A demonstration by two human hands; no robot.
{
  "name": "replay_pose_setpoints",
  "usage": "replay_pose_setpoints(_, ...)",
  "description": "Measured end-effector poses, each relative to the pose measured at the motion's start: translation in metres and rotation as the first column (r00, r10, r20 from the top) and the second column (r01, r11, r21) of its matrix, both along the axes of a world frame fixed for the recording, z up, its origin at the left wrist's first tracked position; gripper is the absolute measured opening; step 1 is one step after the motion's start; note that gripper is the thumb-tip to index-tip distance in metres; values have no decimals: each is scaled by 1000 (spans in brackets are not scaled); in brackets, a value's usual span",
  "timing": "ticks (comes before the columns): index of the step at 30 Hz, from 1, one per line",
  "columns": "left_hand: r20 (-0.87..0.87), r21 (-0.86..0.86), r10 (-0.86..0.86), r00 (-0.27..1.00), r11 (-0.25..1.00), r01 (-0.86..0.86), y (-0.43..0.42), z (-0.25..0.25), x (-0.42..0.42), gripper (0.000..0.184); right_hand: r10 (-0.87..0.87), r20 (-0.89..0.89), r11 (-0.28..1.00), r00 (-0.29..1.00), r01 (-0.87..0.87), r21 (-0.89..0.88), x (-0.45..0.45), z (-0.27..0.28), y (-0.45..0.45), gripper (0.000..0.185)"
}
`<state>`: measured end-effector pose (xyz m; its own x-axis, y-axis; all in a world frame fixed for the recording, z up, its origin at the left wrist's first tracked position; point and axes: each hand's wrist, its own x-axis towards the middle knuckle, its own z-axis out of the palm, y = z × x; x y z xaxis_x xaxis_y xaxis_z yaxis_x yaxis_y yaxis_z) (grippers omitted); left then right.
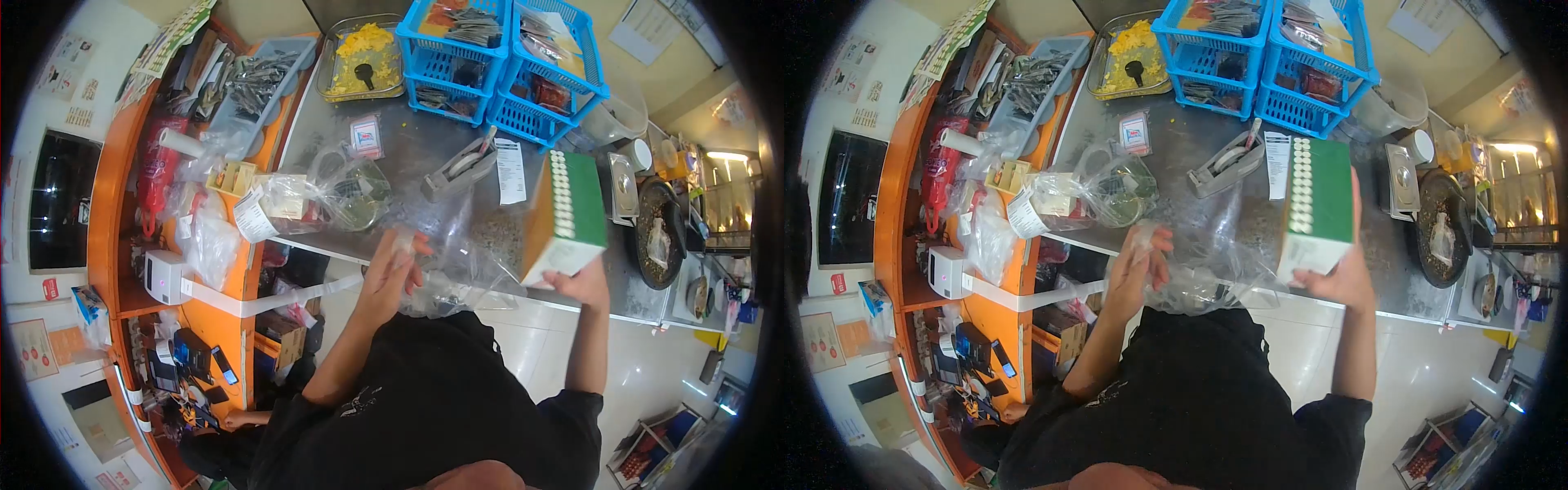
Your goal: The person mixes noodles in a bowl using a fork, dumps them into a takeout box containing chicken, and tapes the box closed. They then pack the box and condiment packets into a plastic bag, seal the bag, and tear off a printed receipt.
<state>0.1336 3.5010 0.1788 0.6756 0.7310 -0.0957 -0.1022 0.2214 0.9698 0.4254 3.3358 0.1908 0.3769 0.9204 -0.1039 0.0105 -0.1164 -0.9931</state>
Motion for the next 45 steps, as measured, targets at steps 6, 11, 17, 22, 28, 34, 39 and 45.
replay_pose_setpoints(6,-6,78,-7,1000,997,7,-13,-13,1,33,220,-364,967,905,-152,207,-86,-84,19,95)
replay_pose_setpoints(11,-56,199,43,997,979,-31,-22,-26,-9,33,302,-160,952,940,-290,93,-113,-134,40,95)
replay_pose_setpoints(17,-140,470,-39,989,877,101,-24,-32,-6,31,405,552,907,729,-396,-143,-124,-155,47,99)
replay_pose_setpoints(22,-113,597,-327,938,733,327,-36,-40,18,31,379,775,903,506,-385,-190,-136,-171,44,64)
replay_pose_setpoints(28,34,499,-590,807,709,497,-60,-26,53,29,473,562,878,678,-313,-362,-166,-177,88,65)
replay_pose_setpoints(34,296,204,-384,875,920,334,-38,-5,36,27,555,697,829,455,-234,-508,-137,-182,69,92)
replay_pose_setpoints(39,162,35,-137,977,991,133,-7,0,-1,28,592,726,784,349,-39,-620,-99,-169,67,117)
replay_pose_setpoints(45,-10,-70,-49,999,996,48,-2,-19,2,21,562,758,826,331,-180,-534,-56,-179,55,97)
